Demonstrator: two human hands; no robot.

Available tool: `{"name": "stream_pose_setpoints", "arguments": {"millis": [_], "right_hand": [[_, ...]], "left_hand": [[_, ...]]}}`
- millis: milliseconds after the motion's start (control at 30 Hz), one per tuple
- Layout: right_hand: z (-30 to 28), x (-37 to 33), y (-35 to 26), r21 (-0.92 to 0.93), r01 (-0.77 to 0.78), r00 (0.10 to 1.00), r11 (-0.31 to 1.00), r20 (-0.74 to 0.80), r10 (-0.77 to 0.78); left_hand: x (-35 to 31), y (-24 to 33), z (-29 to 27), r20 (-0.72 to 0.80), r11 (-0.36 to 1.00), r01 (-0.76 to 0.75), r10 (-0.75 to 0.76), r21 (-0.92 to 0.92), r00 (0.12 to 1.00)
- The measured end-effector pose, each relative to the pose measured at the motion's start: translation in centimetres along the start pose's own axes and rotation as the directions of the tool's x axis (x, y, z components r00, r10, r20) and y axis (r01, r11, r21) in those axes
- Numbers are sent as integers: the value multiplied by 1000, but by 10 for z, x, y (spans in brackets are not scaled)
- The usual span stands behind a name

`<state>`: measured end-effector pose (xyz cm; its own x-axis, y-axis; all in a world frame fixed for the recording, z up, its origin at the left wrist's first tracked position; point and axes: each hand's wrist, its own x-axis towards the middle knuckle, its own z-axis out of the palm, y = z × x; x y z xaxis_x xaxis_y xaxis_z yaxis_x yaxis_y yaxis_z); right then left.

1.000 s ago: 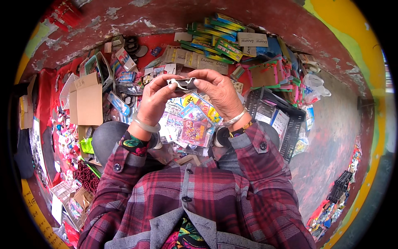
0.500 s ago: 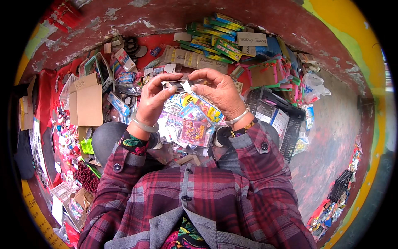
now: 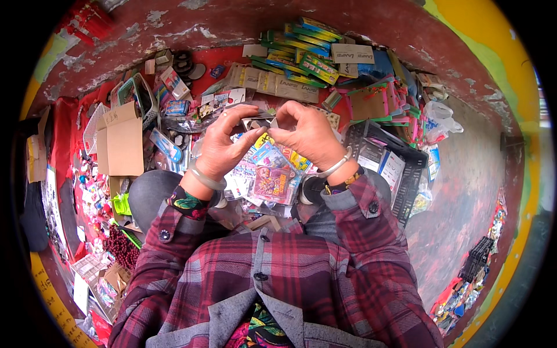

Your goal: The person sits cross-legged on the floor and inspects a wristwatch by turning it over and examining the face and band. They then pick up a small box, open it, and remove a watch from the packaging to inspect it as well.

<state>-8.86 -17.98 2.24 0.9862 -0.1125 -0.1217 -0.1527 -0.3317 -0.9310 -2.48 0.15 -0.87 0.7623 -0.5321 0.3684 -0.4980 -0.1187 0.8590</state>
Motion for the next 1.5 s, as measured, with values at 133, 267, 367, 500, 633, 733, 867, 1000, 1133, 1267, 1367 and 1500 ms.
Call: {"name": "stream_pose_setpoints", "arguments": {"millis": [133, 267, 367, 500, 633, 733, 867, 1000, 1133, 1267, 1367, 1500], "right_hand": [[13, -3, 5, -243, 33, 991, 969, -118, -63], [13, -2, 8, -288, 49, 990, 957, -110, -83], [8, -3, 5, 1, -102, 994, 995, -49, 102], [-4, -3, -8, 173, -154, 988, 973, 6, 155], [-7, -2, -9, 238, -185, 981, 954, -20, 195], [-13, -1, -8, 332, -204, 976, 921, -4, 218], [-13, 0, -4, 502, -246, 964, 829, 38, 263], [-13, 2, 8, 663, -281, 951, 694, 98, 292], [-13, 2, 9, 738, -286, 950, 611, 134, 282], [-14, 4, 14, 748, -261, 961, 611, 141, 239], [-13, 4, 16, 733, -251, 965, 632, 140, 222], [-12, 4, 16, 738, -255, 965, 625, 151, 215]], "left_hand": [[0, 5, 1, 8, 997, 68, -69, 28, 998], [0, 1, -2, 31, 998, 58, -58, 5, 998], [1, 3, -4, 83, 991, 107, -101, -80, 991], [0, -3, -4, 142, 966, 189, -165, -175, 976], [0, 4, 0, 264, 814, 375, -281, -443, 923], [2, 9, -1, 289, 891, 342, -258, -297, 922], [0, -3, 5, 219, 951, 209, -159, -228, 963], [-4, -4, 9, 270, 733, 395, -291, -554, 918], [-3, 3, 8, 162, 749, 296, -248, -593, 955], [1, 4, -1, 262, 702, 313, -184, -640, 947], [2, 2, -4, 339, 594, 372, -172, -714, 925], [3, 3, -7, 387, 638, 377, -132, -672, 913]]}}
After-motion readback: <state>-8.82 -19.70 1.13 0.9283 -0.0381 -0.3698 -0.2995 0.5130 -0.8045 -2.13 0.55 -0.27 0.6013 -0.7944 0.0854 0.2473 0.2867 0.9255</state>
